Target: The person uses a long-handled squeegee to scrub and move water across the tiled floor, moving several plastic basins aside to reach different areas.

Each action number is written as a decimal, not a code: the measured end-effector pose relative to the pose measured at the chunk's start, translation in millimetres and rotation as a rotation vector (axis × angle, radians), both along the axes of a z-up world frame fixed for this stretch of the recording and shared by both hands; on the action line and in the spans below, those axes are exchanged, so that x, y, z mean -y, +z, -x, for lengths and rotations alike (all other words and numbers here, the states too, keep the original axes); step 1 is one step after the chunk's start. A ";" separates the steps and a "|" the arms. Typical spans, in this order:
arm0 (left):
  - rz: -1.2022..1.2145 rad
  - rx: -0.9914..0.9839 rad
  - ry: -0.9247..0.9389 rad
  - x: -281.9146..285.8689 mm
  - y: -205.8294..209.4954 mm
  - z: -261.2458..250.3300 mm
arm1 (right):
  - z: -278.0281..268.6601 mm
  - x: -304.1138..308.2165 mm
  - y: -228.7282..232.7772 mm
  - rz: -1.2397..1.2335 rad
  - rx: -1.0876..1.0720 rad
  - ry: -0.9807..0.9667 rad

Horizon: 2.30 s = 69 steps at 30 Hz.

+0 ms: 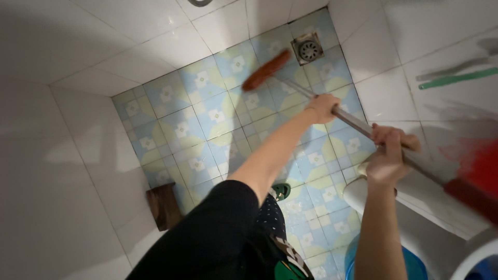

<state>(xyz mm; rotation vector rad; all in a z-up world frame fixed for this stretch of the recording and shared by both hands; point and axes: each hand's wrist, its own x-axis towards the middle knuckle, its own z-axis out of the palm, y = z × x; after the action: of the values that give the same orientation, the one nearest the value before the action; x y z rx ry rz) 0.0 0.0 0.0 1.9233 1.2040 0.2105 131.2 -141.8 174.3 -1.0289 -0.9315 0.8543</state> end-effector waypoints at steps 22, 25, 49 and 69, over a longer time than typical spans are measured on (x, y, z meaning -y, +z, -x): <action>0.070 -0.206 0.424 59.9 -13.5 232.8 | 170.8 -57.4 -31.5 0.023 -0.254 0.338; 0.036 -0.296 0.586 81.8 -35.5 300.1 | 222.7 -59.9 -60.1 0.277 -0.173 0.404; 0.167 -0.120 0.512 -107.9 29.7 72.8 | 13.3 -240.8 -7.1 0.187 -0.102 0.215; 0.249 -0.305 1.465 36.2 10.5 503.9 | 473.0 -194.3 -44.5 0.024 0.133 1.160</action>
<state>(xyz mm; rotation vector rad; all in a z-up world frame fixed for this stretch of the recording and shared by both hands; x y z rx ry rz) -503.9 -36.2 10.5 0.5455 2.4949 0.4815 -341.8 52.4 129.9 -0.4890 -1.6647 1.7503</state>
